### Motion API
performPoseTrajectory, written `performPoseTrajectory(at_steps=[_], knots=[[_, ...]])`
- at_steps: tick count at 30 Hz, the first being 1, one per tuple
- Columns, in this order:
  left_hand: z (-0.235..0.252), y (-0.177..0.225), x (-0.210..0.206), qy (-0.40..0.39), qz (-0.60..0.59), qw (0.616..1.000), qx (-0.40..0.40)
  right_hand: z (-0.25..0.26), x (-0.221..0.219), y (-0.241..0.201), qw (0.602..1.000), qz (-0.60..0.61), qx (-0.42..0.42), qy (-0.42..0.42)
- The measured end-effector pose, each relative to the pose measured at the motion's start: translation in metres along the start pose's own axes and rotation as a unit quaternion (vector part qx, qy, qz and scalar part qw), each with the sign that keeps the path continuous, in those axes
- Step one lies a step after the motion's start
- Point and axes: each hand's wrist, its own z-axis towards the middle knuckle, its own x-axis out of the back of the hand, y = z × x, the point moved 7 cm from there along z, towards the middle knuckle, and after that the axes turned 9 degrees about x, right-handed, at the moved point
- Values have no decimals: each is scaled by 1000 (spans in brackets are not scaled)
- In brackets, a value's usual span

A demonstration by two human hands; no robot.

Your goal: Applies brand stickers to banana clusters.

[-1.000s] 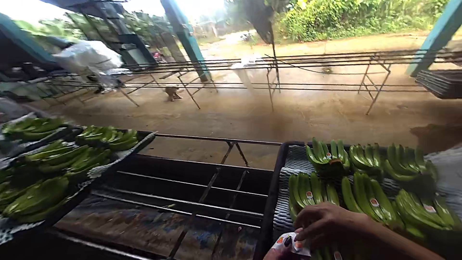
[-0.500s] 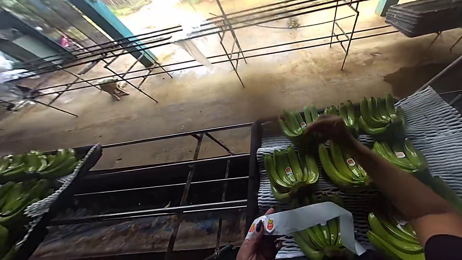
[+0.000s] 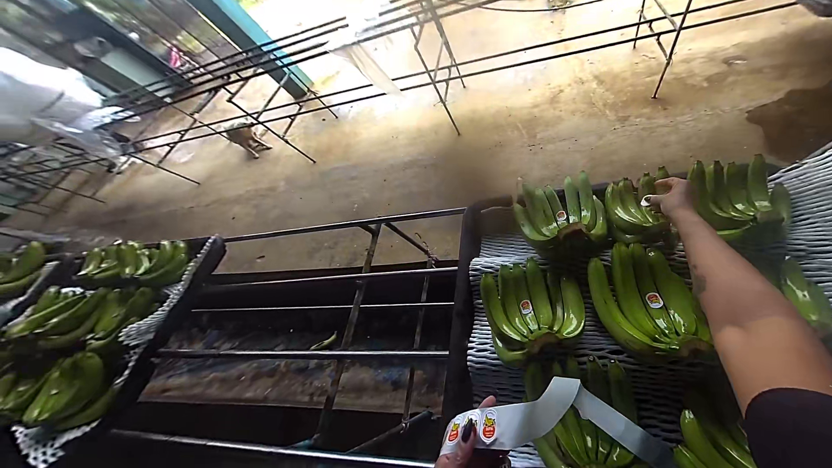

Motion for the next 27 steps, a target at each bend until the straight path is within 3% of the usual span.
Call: performPoseTrajectory(at_steps=[7,10,13,15,18,20,22,24,27], knots=[[5,-3,-9,20,12,1000,-5,5,-1,-17,971,-234,16,-49],[5,-4,-9,42,19,999,-16,1,9,-27,970,-239,18,-45],[12,-1,-8,115,71,990,-40,-22,5,-79,972,-124,193,-54],[19,1,-14,153,118,980,-38,-75,-8,-139,920,-12,372,-121],[28,5,-34,130,129,983,-31,-208,-22,-223,755,132,579,-278],[34,6,-50,79,107,990,-35,-288,-22,-252,647,195,647,-354],[35,4,-62,38,75,996,-43,-337,-22,-262,574,214,682,-401],[31,2,-71,-26,31,998,-40,-358,-23,-265,546,200,706,-404],[22,-4,-73,-149,-26,989,1,-370,-22,-265,537,191,727,-384]])
